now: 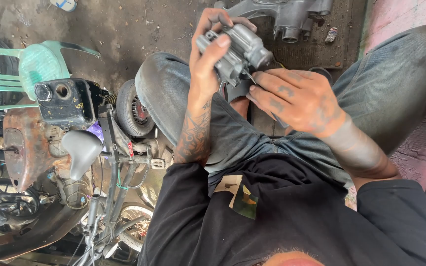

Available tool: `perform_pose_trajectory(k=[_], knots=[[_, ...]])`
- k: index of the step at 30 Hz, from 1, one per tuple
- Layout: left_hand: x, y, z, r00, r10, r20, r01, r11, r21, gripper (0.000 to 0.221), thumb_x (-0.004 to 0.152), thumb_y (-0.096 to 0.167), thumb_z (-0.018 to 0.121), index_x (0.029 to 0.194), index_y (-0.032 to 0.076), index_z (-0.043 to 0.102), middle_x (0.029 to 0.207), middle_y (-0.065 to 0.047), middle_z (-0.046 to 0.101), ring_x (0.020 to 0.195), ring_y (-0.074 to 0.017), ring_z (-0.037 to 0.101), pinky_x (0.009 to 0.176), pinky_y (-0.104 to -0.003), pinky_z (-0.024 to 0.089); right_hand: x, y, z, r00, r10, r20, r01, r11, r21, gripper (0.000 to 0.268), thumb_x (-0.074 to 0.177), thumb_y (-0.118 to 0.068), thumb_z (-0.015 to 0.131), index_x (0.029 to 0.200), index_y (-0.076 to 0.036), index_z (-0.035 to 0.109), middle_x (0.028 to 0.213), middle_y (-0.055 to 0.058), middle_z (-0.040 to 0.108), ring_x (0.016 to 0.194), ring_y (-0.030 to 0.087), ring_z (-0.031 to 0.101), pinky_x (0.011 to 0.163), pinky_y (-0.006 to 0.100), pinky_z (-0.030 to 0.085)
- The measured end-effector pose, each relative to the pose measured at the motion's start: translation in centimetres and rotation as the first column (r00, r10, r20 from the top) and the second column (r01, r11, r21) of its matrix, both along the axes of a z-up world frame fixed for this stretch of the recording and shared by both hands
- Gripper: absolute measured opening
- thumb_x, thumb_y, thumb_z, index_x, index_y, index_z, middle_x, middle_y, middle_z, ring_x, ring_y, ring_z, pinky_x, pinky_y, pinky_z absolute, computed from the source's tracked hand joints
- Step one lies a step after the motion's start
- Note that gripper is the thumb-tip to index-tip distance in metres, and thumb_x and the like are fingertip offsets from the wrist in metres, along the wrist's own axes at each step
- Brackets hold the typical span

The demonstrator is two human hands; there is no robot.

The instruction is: Cleaning and inspecting a motorcycle carburetor using a brush and a screwdriver

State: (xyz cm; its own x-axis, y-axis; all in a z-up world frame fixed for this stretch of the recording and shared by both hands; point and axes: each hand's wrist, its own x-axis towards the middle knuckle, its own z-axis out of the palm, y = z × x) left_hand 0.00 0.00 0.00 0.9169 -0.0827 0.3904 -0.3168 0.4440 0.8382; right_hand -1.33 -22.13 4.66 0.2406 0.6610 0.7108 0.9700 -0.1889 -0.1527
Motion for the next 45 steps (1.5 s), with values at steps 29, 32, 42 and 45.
perform_pose_trajectory(k=[29, 32, 42, 45], knots=[[-0.8, -0.8, 0.3, 0.989, 0.113, 0.095, -0.12, 0.99, 0.072, 0.032, 0.095, 0.027, 0.058, 0.12, 0.009, 0.047, 0.122, -0.022, 0.063, 0.104, -0.0304, 0.066, 0.093, -0.041, 0.057, -0.6, 0.2, -0.9, 0.772, 0.114, -0.625, 0.068, 0.963, 0.26, 0.027, 0.091, 0.006, 0.081, 0.09, 0.004, 0.054, 0.078, 0.011, 0.056, 0.058, 0.019, 0.046, 0.057, 0.031, 0.037], [-0.5, -0.7, -0.4, 0.984, 0.127, 0.127, -0.13, 0.991, 0.016, 0.031, 0.096, 0.026, 0.057, 0.12, 0.009, 0.047, 0.124, -0.022, 0.063, 0.107, -0.0315, 0.067, 0.095, -0.043, 0.058, 0.2, 0.3, -1.3, 0.733, 0.185, -0.655, 0.011, 0.959, 0.284, 0.025, 0.09, 0.008, 0.082, 0.094, 0.004, 0.057, 0.082, 0.01, 0.059, 0.06, 0.017, 0.048, 0.059, 0.029, 0.038], [0.3, 0.0, -0.9, 0.984, 0.138, 0.11, -0.144, 0.988, 0.053, 0.031, 0.096, 0.029, 0.057, 0.118, 0.01, 0.049, 0.121, -0.024, 0.064, 0.107, -0.0321, 0.063, 0.098, -0.045, 0.052, 1.8, 0.8, -4.0, 0.922, 0.147, -0.359, -0.049, 0.962, 0.268, 0.025, 0.087, 0.006, 0.089, 0.097, 0.008, 0.066, 0.09, 0.016, 0.066, 0.071, 0.027, 0.06, 0.063, 0.035, 0.046], [0.3, 0.3, -1.1, 0.985, 0.142, 0.098, -0.15, 0.986, 0.071, 0.03, 0.095, 0.028, 0.058, 0.118, 0.01, 0.05, 0.119, -0.022, 0.065, 0.107, -0.03, 0.063, 0.099, -0.043, 0.051, 1.4, 1.2, -3.2, 0.918, 0.148, -0.368, -0.059, 0.968, 0.243, 0.026, 0.086, 0.009, 0.088, 0.098, 0.008, 0.064, 0.089, 0.017, 0.068, 0.067, 0.027, 0.06, 0.06, 0.034, 0.046]])
